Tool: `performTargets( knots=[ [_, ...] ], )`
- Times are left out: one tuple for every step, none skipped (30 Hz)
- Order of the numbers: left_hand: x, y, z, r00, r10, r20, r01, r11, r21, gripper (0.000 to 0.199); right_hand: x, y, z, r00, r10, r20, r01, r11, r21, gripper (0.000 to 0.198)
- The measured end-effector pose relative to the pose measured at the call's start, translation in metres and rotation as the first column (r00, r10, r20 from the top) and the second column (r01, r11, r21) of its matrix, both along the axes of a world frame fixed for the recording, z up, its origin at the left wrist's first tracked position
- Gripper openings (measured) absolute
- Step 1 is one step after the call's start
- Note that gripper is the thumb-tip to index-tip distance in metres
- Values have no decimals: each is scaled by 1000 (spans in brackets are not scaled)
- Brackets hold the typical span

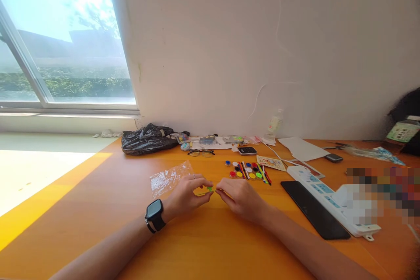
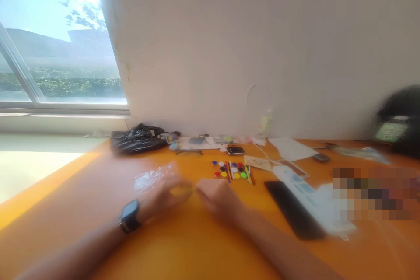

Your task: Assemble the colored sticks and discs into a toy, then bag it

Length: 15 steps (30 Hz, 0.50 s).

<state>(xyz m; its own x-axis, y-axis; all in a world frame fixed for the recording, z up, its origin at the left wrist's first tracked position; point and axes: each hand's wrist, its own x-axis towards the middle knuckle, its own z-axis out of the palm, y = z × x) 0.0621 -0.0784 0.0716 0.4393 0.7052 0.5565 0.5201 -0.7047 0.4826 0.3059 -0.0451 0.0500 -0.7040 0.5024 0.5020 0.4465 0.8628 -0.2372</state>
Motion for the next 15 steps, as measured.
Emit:
performTargets(
  knots=[
    [0, -1, 1, 1000, -1, -3, 1, 1000, -5, 15, 0, 0, 0, 1000, 1, 22, -1, 1000, 17, 29],
    [0, -2, 2, 1000, 1, -6, -1, 1000, -10, 14, 0, 0, 0, 999, -1, 44, 0, 999, 33, 28],
    [1, -3, 3, 1000, 3, -10, -3, 1000, -13, 14, 0, 0, -1, 998, -4, 62, 1, 999, 45, 28],
    [1, -3, 3, 1000, 4, -15, -4, 1000, -17, 13, 0, 0, -1, 997, -7, 73, 3, 999, 53, 27],
    [2, -4, 3, 1000, 3, -22, -3, 1000, -24, 12, 0, 0, -1, 997, -11, 78, 6, 998, 57, 26],
    [2, -4, 3, 1000, 5, -22, -6, 999, -32, 12, 0, 0, -1, 997, -15, 80, 11, 998, 60, 25],
    [2, -4, 3, 1000, 11, -6, -11, 999, -38, 12, 0, 0, 0, 997, -23, 80, 18, 998, 62, 24],
    [3, -4, 3, 1000, 14, 23, -13, 999, -50, 15, -1, -1, 2, 996, -29, 78, 24, 998, 65, 24],
    [3, -3, 2, 998, 13, 63, -9, 998, -67, 22, -1, -1, 3, 997, -33, 75, 28, 997, 66, 25],
    [3, -3, 3, 994, 10, 107, -1, 996, -92, 29, -2, -2, 6, 997, -31, 69, 27, 998, 64, 25],
    [3, -2, 3, 989, 0, 148, 19, 992, -126, 33, -2, -2, 8, 998, -24, 62, 20, 998, 60, 26],
    [3, -2, 4, 984, -17, 178, 49, 983, -175, 33, -2, -3, 10, 998, -15, 53, 12, 998, 54, 26],
    [3, -1, 6, 978, -37, 204, 86, 968, -237, 32, -2, -3, 12, 999, -6, 45, 4, 999, 44, 27],
    [3, -1, 8, 972, -53, 231, 124, 944, -307, 31, -1, -3, 13, 999, 0, 35, -1, 999, 34, 27],
    [3, -1, 10, 963, -63, 261, 162, 912, -378, 32, -1, -3, 14, 1000, 1, 25, -2, 1000, 20, 28]
  ],
)
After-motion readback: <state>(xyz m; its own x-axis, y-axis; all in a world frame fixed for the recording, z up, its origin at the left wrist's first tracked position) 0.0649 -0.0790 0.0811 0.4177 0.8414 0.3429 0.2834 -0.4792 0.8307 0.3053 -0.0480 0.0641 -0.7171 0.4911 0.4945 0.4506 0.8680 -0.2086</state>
